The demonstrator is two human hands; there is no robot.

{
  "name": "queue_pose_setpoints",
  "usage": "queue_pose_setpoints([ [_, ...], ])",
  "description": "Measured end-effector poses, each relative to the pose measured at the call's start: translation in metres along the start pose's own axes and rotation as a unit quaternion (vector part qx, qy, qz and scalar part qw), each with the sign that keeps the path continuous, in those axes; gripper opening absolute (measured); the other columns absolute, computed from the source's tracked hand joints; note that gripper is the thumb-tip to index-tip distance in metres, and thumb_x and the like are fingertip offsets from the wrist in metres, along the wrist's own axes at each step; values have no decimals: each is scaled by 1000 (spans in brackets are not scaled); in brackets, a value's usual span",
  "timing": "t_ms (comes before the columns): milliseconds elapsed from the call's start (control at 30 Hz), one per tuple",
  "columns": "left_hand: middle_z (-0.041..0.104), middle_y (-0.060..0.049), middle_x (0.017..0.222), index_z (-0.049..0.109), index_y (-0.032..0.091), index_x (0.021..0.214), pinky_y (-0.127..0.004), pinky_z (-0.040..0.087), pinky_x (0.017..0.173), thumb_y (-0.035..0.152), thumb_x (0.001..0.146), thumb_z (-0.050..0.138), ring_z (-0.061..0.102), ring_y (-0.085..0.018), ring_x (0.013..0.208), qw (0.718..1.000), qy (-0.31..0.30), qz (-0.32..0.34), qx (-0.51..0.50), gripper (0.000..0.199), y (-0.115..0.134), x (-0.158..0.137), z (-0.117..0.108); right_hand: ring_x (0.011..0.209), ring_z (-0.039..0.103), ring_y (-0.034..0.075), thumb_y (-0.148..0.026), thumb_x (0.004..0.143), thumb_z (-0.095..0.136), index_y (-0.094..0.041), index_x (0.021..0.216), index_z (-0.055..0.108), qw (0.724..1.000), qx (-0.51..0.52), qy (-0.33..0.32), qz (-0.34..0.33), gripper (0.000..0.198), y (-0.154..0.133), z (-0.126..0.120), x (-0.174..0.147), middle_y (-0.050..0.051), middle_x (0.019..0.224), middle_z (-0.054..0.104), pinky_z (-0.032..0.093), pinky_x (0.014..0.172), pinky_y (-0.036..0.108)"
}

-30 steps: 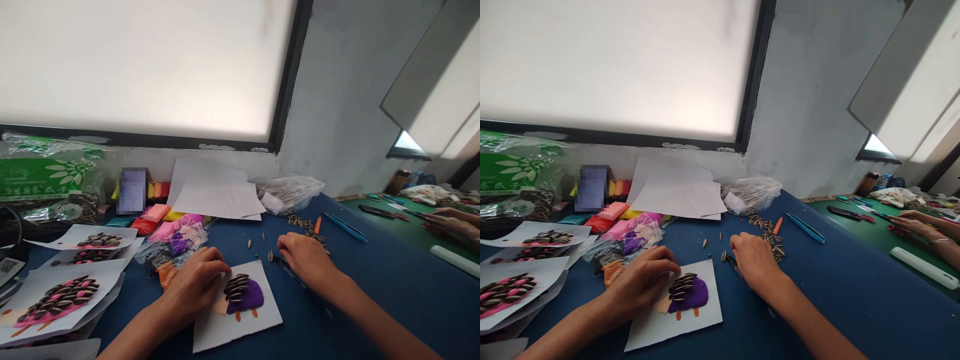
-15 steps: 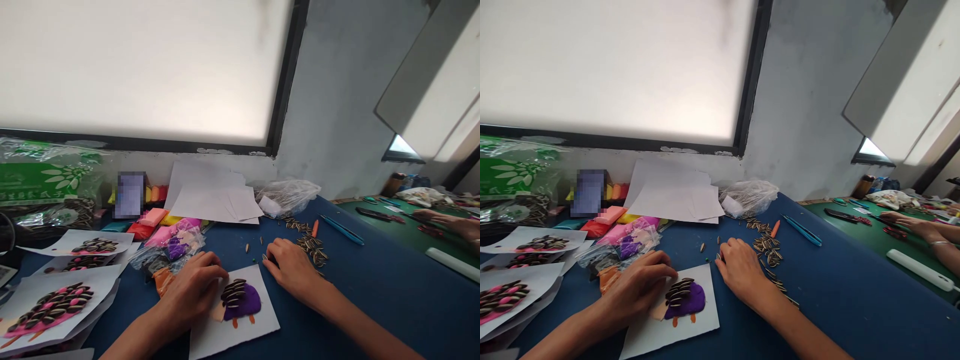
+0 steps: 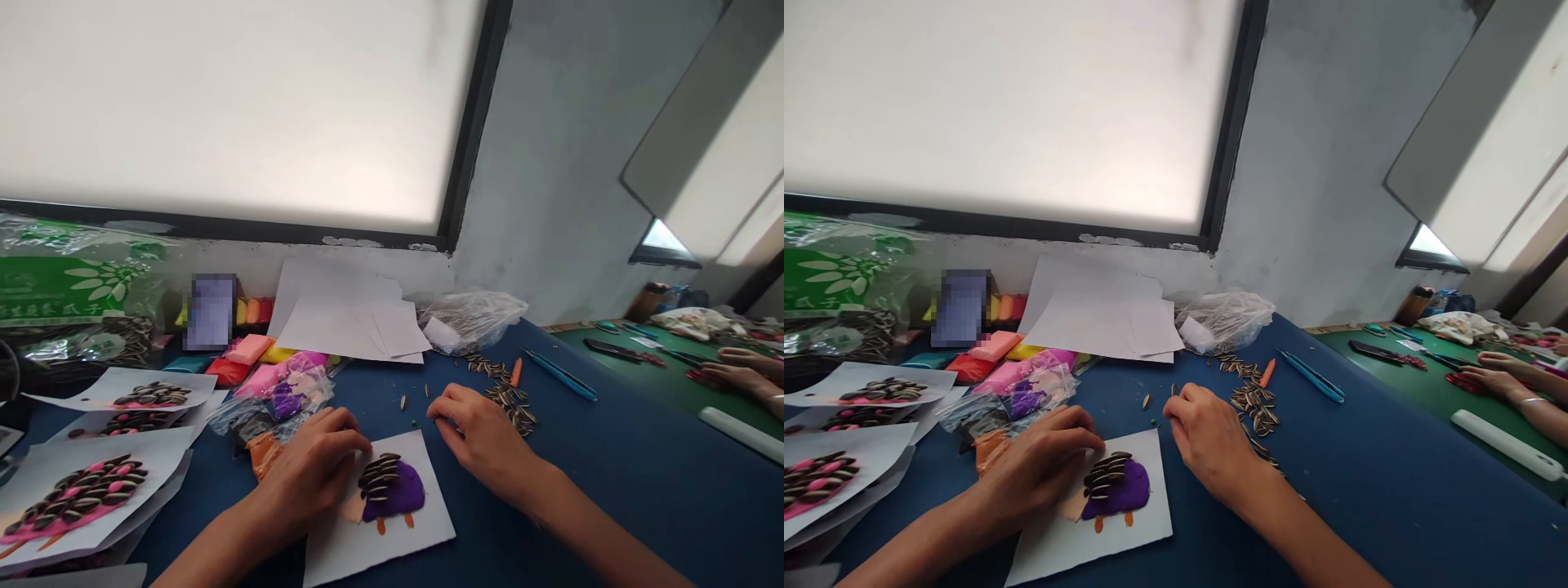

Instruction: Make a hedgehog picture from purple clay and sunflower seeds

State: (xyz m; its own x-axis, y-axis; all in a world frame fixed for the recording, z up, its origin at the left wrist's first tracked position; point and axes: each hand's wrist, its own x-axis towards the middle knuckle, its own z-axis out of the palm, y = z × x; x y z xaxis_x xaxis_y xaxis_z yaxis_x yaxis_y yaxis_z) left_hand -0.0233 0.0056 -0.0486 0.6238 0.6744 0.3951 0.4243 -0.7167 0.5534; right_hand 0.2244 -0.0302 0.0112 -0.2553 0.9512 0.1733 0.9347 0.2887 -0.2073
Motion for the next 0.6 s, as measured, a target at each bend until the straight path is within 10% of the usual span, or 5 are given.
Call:
queue_pose_setpoints([
  [600,60,-6,94,69,23,94,-34,45,74,10,87,43,57,-21,86,1000,-7,2,0,31,-1,-1,-1,78,59,18,-5,91,54,-17,85,60,1000,-18,-23,2,14,-2,12,1,4,86,65,42,68,29],
])
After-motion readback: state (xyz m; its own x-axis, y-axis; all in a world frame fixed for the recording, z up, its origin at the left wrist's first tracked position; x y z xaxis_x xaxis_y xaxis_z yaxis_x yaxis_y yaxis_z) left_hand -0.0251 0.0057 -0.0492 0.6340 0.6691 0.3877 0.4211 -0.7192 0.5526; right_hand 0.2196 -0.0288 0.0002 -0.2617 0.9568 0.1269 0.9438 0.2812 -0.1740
